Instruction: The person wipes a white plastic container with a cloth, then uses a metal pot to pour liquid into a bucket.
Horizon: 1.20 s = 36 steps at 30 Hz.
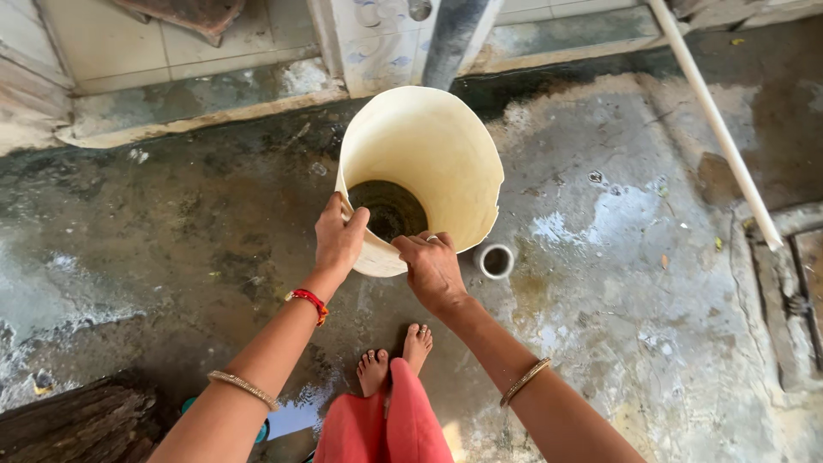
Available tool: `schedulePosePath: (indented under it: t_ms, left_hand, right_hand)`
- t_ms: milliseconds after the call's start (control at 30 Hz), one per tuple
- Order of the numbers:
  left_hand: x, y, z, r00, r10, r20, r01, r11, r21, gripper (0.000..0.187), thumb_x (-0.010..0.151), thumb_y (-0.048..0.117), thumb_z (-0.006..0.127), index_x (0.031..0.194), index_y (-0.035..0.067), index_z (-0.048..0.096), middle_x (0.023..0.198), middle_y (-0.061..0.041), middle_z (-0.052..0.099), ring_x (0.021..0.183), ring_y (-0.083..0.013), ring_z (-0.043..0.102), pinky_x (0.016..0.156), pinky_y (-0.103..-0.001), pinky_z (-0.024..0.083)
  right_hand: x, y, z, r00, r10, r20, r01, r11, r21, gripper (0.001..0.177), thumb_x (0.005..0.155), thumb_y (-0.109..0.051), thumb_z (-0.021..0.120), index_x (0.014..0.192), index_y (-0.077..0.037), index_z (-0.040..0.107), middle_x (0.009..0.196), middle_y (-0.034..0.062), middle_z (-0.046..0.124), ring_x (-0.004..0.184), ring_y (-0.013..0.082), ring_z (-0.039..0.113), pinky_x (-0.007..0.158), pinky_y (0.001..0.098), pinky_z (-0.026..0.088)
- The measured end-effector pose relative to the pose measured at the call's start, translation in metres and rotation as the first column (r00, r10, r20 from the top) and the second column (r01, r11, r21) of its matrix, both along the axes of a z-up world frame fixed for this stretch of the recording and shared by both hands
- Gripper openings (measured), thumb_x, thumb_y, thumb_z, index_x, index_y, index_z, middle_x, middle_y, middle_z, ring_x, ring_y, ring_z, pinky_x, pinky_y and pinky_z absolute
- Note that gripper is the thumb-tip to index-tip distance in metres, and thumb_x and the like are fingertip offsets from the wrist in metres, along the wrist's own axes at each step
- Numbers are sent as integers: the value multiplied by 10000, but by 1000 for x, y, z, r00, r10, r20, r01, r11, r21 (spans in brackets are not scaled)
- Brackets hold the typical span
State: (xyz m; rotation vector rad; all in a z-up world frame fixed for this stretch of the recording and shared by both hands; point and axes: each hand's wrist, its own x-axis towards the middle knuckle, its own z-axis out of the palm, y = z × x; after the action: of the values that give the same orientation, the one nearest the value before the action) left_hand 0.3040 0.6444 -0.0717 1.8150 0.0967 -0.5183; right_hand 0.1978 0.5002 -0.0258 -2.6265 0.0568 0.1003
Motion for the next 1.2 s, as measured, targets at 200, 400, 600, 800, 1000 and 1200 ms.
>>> schedulePosePath:
  t_ms: [200,400,600,800,1000,1200]
  left_hand:
    - [17,-10,-33,983,-34,179,21,997,75,301,856,173,610,1072,-26,544,922,-268,675,825,-434,672,753,-495,529]
    - [22,-26,-72,951,-22,310,-23,990,142,328,830,80,584,1138,-19,536,984,-309,641,959,-508,601,840,-564,462]
    - [20,-34,-94,948,-34,315,-41,973,229,257,809,34,601,1046,-22,517,879,-283,618,882,-489,594,801,-563,455]
    - [18,-33,-92,987,65,145,-96,972,215,202,827,10,562,1017,-25,504,796,-260,593,748,-461,606,759,-509,509]
    - [30,-28,-106,993,78,89,-96,971,217,312,830,22,567,1130,-18,493,948,-278,659,915,-491,654,834,-544,502]
    - [46,-13,-143,981,47,190,-89,971,221,421,795,-13,556,1205,-49,470,1090,-353,637,1040,-542,598,909,-545,476]
  right_hand:
    - [14,-9,-22,996,48,-77,-48,999,-1,478,727,109,588,1135,-125,671,911,88,741,966,289,676,897,444,428]
    - [27,-17,-55,954,0,-299,13,999,40,449,846,56,560,1233,-154,649,961,134,742,929,341,709,835,470,529]
    - [30,-23,-62,916,60,-397,-55,998,26,514,845,56,544,1309,-160,597,1015,164,729,948,366,698,810,486,534]
    - [35,-27,-75,921,123,-369,-125,992,19,536,821,94,514,1296,-135,609,1023,190,718,963,389,683,811,492,536]
    - [51,-26,-87,955,102,-277,-112,994,-19,403,812,76,527,1148,-105,654,1034,173,721,975,382,687,814,495,540]
    - [59,-15,-101,967,110,-229,-95,993,73,402,740,95,555,1088,-76,659,1040,166,713,1017,381,662,846,484,529]
